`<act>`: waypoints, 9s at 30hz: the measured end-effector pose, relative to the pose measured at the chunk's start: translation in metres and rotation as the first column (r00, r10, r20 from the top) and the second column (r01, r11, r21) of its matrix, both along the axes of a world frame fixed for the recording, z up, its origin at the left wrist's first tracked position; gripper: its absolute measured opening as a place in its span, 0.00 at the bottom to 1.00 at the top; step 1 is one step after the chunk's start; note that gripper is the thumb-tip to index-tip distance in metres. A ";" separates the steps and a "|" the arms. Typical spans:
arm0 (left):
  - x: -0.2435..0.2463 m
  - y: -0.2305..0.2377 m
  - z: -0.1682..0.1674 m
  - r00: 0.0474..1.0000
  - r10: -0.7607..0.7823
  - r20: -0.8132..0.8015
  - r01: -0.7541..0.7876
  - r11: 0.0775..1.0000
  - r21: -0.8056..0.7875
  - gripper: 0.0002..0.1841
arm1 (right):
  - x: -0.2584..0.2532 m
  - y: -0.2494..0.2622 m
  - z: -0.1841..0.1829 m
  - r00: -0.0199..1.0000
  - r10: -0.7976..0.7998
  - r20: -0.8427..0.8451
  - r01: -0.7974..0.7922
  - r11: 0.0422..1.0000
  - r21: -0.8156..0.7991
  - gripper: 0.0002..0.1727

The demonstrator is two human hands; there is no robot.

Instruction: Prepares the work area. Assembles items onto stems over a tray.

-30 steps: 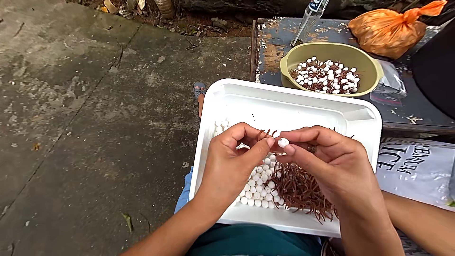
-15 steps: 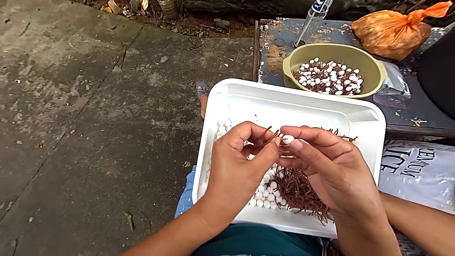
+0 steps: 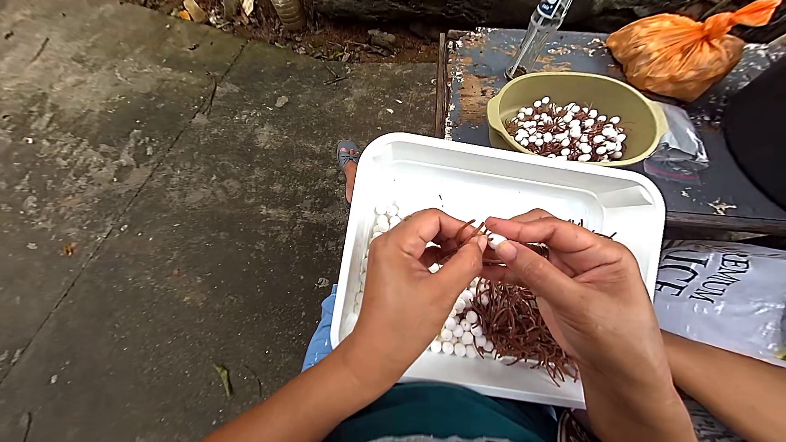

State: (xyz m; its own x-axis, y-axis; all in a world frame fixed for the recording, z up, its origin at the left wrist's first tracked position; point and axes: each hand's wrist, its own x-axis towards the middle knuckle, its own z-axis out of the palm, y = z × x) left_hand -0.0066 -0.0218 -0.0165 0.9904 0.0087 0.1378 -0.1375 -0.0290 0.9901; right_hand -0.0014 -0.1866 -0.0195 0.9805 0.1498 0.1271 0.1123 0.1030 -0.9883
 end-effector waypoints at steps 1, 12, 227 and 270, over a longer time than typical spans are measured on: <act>0.001 0.001 0.000 1.000 -0.005 -0.008 0.005 1.000 -0.009 0.03 | 0.000 0.000 0.000 1.000 -0.001 0.008 0.001 1.000 -0.011 0.11; 0.013 0.020 0.001 0.984 0.000 -0.176 -0.028 0.988 -0.153 0.05 | 0.011 -0.012 -0.021 0.942 0.082 0.324 0.224 0.566 -0.794 0.06; -0.007 0.002 -0.002 0.991 0.078 0.108 -0.090 0.990 0.112 0.05 | 0.002 -0.006 -0.008 0.929 0.189 -0.319 -0.057 0.923 0.379 0.09; -0.011 -0.009 -0.004 0.993 0.063 -0.100 -0.073 0.992 -0.101 0.03 | -0.014 0.014 -0.011 0.984 -0.171 -0.056 0.176 0.979 0.100 0.06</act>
State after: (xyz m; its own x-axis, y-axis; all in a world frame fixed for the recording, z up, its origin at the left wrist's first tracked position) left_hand -0.0173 -0.0304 -0.0208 0.9956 0.0860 0.0367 -0.0427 0.0686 0.9967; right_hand -0.0157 -0.1730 -0.0303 0.9957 -0.0344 0.0863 0.0913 0.1889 -0.9778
